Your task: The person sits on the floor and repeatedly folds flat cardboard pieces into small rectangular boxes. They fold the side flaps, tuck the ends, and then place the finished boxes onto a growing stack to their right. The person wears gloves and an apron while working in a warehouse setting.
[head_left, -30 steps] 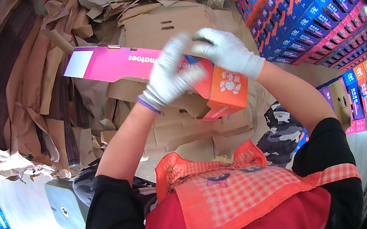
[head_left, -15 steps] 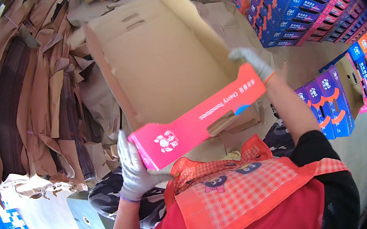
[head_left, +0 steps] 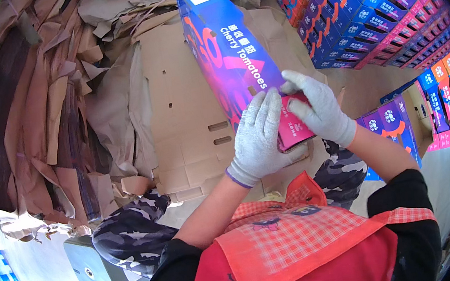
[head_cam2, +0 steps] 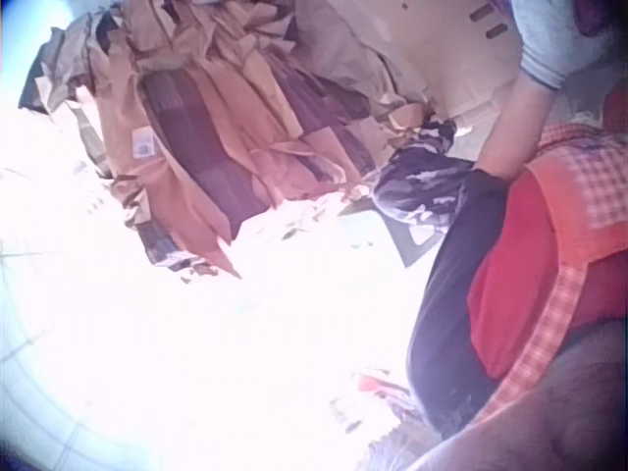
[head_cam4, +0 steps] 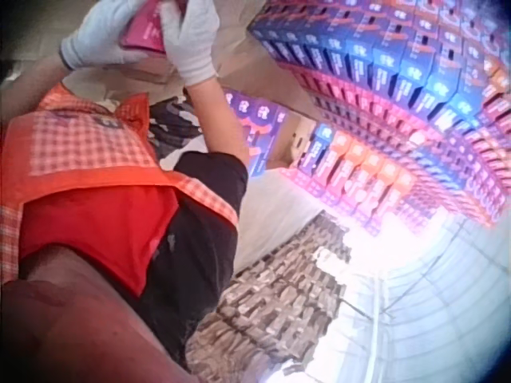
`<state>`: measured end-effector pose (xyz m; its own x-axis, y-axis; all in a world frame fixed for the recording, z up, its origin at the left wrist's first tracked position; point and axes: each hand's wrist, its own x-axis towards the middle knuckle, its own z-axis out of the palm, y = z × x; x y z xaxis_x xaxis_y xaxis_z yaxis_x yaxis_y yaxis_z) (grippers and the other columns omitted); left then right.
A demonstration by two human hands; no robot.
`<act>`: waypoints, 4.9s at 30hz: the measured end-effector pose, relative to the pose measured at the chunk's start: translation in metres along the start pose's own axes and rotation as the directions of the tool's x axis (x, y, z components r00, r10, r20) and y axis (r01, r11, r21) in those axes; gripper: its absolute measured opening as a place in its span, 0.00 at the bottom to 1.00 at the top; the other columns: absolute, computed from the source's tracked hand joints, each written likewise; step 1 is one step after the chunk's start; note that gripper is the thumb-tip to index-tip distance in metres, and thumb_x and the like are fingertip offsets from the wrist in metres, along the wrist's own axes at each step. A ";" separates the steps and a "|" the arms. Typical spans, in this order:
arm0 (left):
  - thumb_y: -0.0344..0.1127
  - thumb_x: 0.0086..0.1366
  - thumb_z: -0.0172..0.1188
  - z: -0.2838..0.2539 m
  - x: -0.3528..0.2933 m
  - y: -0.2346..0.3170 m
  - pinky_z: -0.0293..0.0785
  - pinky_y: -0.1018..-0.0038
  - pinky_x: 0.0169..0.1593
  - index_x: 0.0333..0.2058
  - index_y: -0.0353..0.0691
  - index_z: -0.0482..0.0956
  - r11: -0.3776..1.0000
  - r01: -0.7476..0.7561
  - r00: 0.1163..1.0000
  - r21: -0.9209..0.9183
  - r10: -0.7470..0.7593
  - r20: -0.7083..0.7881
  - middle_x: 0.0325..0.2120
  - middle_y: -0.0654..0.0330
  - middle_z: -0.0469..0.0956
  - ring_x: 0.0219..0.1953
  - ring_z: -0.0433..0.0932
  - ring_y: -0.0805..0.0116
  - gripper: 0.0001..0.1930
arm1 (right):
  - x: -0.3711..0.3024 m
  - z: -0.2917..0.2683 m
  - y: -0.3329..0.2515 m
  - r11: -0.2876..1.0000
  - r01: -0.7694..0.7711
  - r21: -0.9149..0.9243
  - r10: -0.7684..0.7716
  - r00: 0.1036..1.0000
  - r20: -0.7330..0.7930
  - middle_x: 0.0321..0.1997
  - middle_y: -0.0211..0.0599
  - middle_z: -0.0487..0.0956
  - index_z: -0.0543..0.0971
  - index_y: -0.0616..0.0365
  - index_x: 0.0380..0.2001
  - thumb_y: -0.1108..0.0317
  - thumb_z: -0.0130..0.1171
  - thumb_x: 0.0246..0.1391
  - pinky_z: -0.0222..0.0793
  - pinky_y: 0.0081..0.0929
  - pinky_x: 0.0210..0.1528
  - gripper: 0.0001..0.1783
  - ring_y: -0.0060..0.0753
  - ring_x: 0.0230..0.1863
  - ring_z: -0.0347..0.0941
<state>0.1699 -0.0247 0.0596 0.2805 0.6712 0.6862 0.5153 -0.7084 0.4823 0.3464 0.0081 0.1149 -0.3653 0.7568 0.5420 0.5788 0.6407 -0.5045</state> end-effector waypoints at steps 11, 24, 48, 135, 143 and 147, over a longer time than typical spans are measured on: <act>0.53 0.37 0.78 0.026 -0.023 0.006 0.57 0.53 0.65 0.66 0.33 0.47 0.866 0.419 0.908 -0.274 -0.394 0.142 0.65 0.35 0.50 0.66 0.54 0.35 0.64 | 0.054 0.046 -0.013 0.982 0.146 -0.120 -0.077 0.889 0.451 0.20 0.38 0.71 0.70 0.54 0.23 0.66 0.62 0.38 0.63 0.42 0.27 0.11 0.47 0.26 0.71; 0.40 0.47 0.75 -0.009 -0.055 0.002 0.64 0.65 0.63 0.69 0.35 0.28 0.587 0.484 0.826 -0.649 -0.550 0.119 0.65 0.43 0.56 0.63 0.66 0.55 0.65 | 0.140 0.085 -0.017 0.514 -0.682 0.519 0.490 0.731 0.475 0.39 0.32 0.81 0.78 0.63 0.44 0.69 0.61 0.55 0.73 0.23 0.43 0.14 0.20 0.39 0.76; 0.42 0.54 0.61 -0.058 -0.047 -0.196 0.74 0.59 0.43 0.27 0.46 0.81 0.847 -0.367 0.410 0.384 -0.223 0.884 0.31 0.56 0.81 0.39 0.80 0.58 0.08 | -0.076 0.090 0.088 0.941 0.013 -0.337 0.167 0.851 0.499 0.34 0.39 0.80 0.77 0.49 0.45 0.53 0.63 0.47 0.73 0.42 0.36 0.22 0.46 0.37 0.79; 0.73 0.36 0.67 -0.181 -0.108 0.004 0.45 0.41 0.67 0.69 0.39 0.43 0.967 0.049 0.881 0.249 -0.159 0.445 0.67 0.36 0.47 0.68 0.50 0.35 0.69 | 0.033 0.024 0.107 0.505 -0.704 0.499 0.552 0.708 0.440 0.39 0.36 0.82 0.83 0.62 0.41 0.60 0.67 0.46 0.71 0.27 0.44 0.21 0.27 0.40 0.77; 0.50 0.42 0.75 -0.062 -0.014 0.020 0.63 0.53 0.61 0.59 0.31 0.65 0.976 -0.162 0.892 0.146 0.081 0.445 0.57 0.40 0.66 0.57 0.67 0.38 0.48 | -0.042 0.063 0.101 0.893 -0.276 -0.355 0.421 0.792 0.442 0.37 0.48 0.81 0.81 0.63 0.41 0.65 0.53 0.57 0.74 0.33 0.42 0.15 0.43 0.35 0.78; 0.51 0.40 0.76 0.003 0.008 0.030 0.66 0.55 0.59 0.56 0.29 0.66 0.987 -0.152 0.966 -0.055 0.160 0.204 0.59 0.38 0.64 0.55 0.70 0.39 0.48 | -0.029 -0.005 0.052 0.857 -0.255 0.448 0.420 0.850 -0.319 0.37 0.46 0.79 0.78 0.59 0.44 0.71 0.52 0.59 0.73 0.31 0.44 0.12 0.42 0.39 0.78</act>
<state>0.1895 -0.0400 0.0776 0.5184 0.5790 0.6293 0.4213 -0.8133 0.4013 0.3910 0.0182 0.0766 0.1653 0.8707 0.4632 0.2622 0.4139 -0.8717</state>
